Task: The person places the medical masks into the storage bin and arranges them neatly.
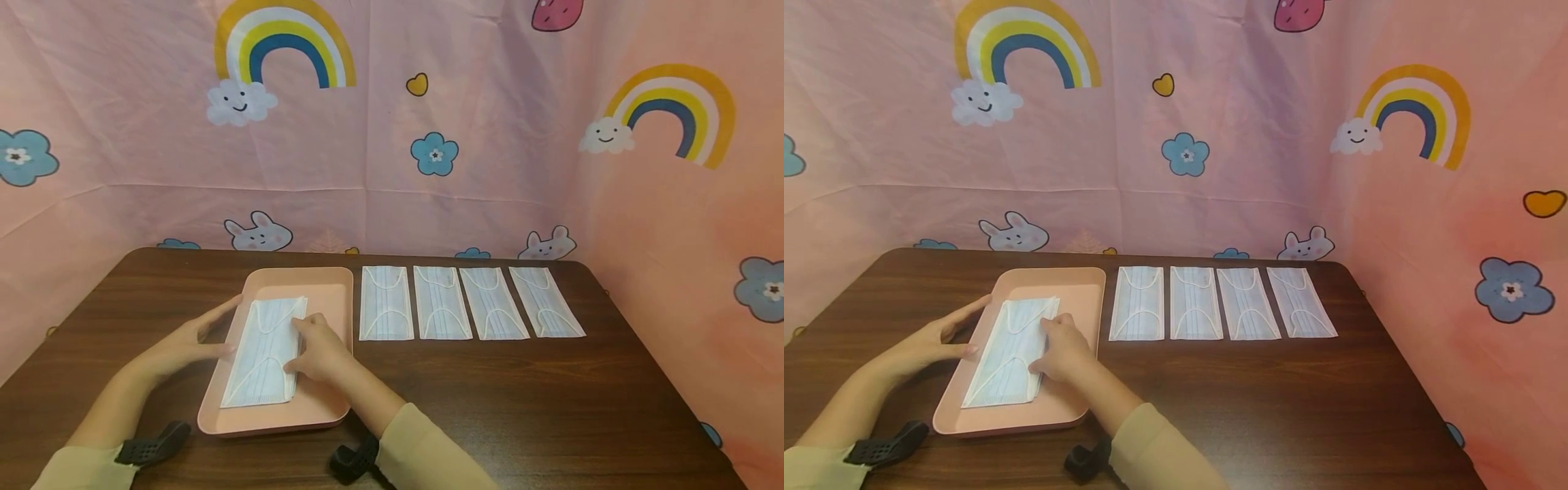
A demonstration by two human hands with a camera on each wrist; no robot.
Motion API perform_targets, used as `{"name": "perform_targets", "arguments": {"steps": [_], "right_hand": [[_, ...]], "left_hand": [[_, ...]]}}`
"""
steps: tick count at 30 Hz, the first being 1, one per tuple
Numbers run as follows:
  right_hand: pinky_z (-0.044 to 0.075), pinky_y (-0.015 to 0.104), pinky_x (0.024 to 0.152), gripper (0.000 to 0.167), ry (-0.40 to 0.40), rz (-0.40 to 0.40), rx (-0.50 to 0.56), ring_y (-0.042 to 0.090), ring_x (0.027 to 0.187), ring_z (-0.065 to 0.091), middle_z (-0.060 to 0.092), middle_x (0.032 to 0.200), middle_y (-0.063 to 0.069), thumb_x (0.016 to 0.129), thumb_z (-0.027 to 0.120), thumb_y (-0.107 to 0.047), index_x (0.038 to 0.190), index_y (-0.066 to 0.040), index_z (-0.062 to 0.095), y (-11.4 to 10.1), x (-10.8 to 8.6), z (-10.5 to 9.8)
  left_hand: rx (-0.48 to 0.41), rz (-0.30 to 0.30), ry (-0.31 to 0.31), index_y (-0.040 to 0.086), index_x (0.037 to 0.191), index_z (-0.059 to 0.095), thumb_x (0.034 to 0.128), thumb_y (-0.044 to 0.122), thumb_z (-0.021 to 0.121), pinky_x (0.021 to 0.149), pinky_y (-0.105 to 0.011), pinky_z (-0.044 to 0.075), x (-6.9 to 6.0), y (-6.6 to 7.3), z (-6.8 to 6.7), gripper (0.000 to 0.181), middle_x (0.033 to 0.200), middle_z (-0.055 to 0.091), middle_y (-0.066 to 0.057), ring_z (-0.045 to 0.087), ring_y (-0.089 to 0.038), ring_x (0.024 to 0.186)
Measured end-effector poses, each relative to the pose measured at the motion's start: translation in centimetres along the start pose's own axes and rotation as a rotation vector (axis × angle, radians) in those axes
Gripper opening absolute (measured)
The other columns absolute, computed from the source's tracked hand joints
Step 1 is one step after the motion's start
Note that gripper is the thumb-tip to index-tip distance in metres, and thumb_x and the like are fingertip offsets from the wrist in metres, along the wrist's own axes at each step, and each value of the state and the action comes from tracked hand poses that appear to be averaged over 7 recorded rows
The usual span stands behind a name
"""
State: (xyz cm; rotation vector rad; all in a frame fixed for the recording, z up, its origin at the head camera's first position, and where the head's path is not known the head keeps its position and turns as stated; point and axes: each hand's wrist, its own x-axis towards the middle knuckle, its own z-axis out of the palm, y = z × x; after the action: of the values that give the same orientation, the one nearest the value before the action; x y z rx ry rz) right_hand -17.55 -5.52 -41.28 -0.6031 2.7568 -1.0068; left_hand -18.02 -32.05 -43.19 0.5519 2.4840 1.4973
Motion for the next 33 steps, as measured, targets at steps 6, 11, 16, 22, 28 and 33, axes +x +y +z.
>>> {"name": "perform_targets", "arguments": {"steps": [6,11,16,22,28,33], "right_hand": [[0.04,0.015,0.084,0.074,0.005,0.016,-0.103,0.006,0.092,0.047,0.045,0.111,-0.003,0.071,0.086,-0.024,0.137,-0.013,0.054,-0.1,-0.1,-0.2],[0.04,0.015,0.079,0.072,0.0,0.009,-0.142,0.006,0.089,0.044,0.043,0.106,-0.004,0.071,0.086,-0.028,0.135,-0.015,0.056,-0.3,-0.3,-0.5],[0.04,0.015,0.076,0.073,0.002,0.01,-0.129,0.007,0.089,0.044,0.042,0.108,-0.003,0.072,0.085,-0.032,0.137,-0.019,0.055,-0.3,-0.3,-0.7],[0.04,0.015,0.072,0.069,0.014,-0.013,-0.014,0.005,0.087,0.045,0.044,0.109,-0.003,0.073,0.083,-0.034,0.136,-0.022,0.057,-0.2,-0.3,-1.2],[0.041,0.016,0.065,0.062,0.031,-0.075,0.135,0.005,0.076,0.045,0.046,0.104,-0.002,0.075,0.083,-0.027,0.132,-0.021,0.06,0.0,-0.5,-2.0],[0.043,0.015,0.061,0.058,0.048,-0.181,0.232,0.003,0.068,0.047,0.051,0.108,0.007,0.077,0.082,-0.022,0.13,-0.015,0.062,0.5,-0.9,-2.9]], "left_hand": [[-0.001,0.0,-0.002,0.019,0.155,0.017,0.0847,0.011,0.067,0.091,-0.08,0.01,0.1,0.1,0.1,0.086,0.156,0.007,-0.023,0.0,-0.052,0.137],[-0.021,0.005,-0.004,0.018,0.155,0.017,0.0843,0.01,0.067,0.091,-0.08,0.009,0.1,0.1,0.0,0.086,0.156,0.007,-0.022,-0.001,-0.051,0.137],[-0.023,-0.009,0.001,0.018,0.155,0.017,0.0845,0.011,0.067,0.091,-0.08,0.009,0.1,0.2,0.0,0.086,0.157,0.007,-0.022,-0.001,-0.051,0.137],[-0.012,-0.018,0.0,0.019,0.155,0.018,0.0852,0.012,0.067,0.09,-0.081,0.009,-0.1,0.1,0.0,0.085,0.156,0.006,-0.023,-0.002,-0.052,0.137],[-0.009,-0.01,-0.001,0.02,0.155,0.017,0.0859,0.012,0.067,0.091,-0.08,0.009,-0.1,0.2,0.1,0.085,0.156,0.006,-0.024,-0.001,-0.051,0.137],[-0.02,-0.004,-0.002,0.019,0.155,0.018,0.0858,0.011,0.067,0.093,-0.079,0.008,0.1,0.0,0.0,0.085,0.156,0.006,-0.023,-0.002,-0.05,0.137]]}}
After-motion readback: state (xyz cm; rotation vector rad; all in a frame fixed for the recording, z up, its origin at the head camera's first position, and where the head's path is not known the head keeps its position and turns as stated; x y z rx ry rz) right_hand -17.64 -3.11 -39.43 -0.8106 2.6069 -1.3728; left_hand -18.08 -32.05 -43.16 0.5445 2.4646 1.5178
